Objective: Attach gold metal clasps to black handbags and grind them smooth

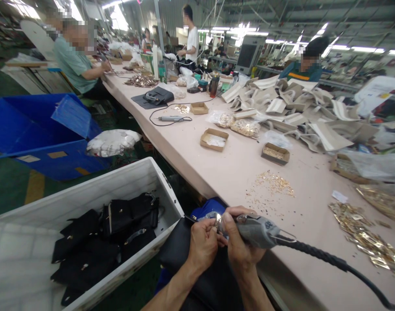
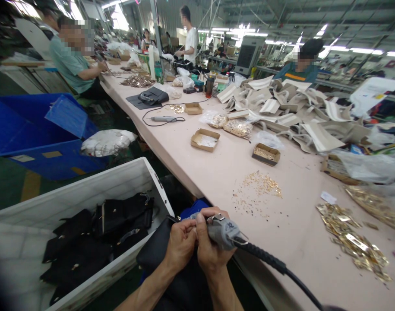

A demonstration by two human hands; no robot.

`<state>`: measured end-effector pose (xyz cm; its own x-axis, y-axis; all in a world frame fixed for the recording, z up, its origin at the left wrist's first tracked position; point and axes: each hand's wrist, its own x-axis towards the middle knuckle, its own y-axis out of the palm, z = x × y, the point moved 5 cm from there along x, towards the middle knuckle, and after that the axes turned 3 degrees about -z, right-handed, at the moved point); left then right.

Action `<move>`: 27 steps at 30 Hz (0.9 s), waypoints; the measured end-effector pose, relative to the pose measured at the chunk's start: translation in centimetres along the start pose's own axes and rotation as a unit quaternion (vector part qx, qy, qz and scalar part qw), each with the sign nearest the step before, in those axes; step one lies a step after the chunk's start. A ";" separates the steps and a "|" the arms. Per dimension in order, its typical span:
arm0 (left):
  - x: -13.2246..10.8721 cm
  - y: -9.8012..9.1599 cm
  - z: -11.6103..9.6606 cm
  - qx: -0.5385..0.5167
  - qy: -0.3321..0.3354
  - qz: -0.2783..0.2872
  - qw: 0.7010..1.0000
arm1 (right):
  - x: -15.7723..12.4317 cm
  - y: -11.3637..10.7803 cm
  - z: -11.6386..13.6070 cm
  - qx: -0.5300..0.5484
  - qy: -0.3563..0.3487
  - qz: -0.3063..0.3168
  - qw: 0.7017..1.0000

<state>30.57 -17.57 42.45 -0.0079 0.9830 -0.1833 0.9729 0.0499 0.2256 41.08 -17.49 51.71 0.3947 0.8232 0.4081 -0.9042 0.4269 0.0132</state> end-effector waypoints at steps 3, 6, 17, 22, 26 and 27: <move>0.0 -0.2 -0.3 0.015 0.015 0.001 1.000 | 0.5 0.8 0.2 -0.045 -0.046 0.042 0.997; -0.2 -0.3 0.0 0.029 0.013 0.015 0.999 | 1.0 1.3 0.2 -0.033 -0.046 0.070 0.996; -0.7 0.0 1.6 0.010 -0.036 0.014 0.999 | 2.4 -2.9 1.6 0.208 0.038 0.149 0.966; -0.9 -0.2 1.6 0.041 0.018 0.025 0.999 | 4.1 -8.8 -0.2 0.249 0.101 -0.046 0.962; -1.6 -0.2 0.9 0.178 0.102 -0.011 0.979 | 4.5 -15.8 -3.4 0.259 0.165 -0.232 0.923; -1.7 -0.1 0.8 0.208 0.126 -0.021 0.970 | 4.5 -17.8 -4.3 0.258 0.177 -0.275 0.909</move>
<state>30.68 -19.42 41.98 -0.0554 0.9961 0.0683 0.9790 0.0676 -0.1923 59.60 -19.76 49.34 0.7553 0.6466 -0.1073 -0.4751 0.6528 0.5900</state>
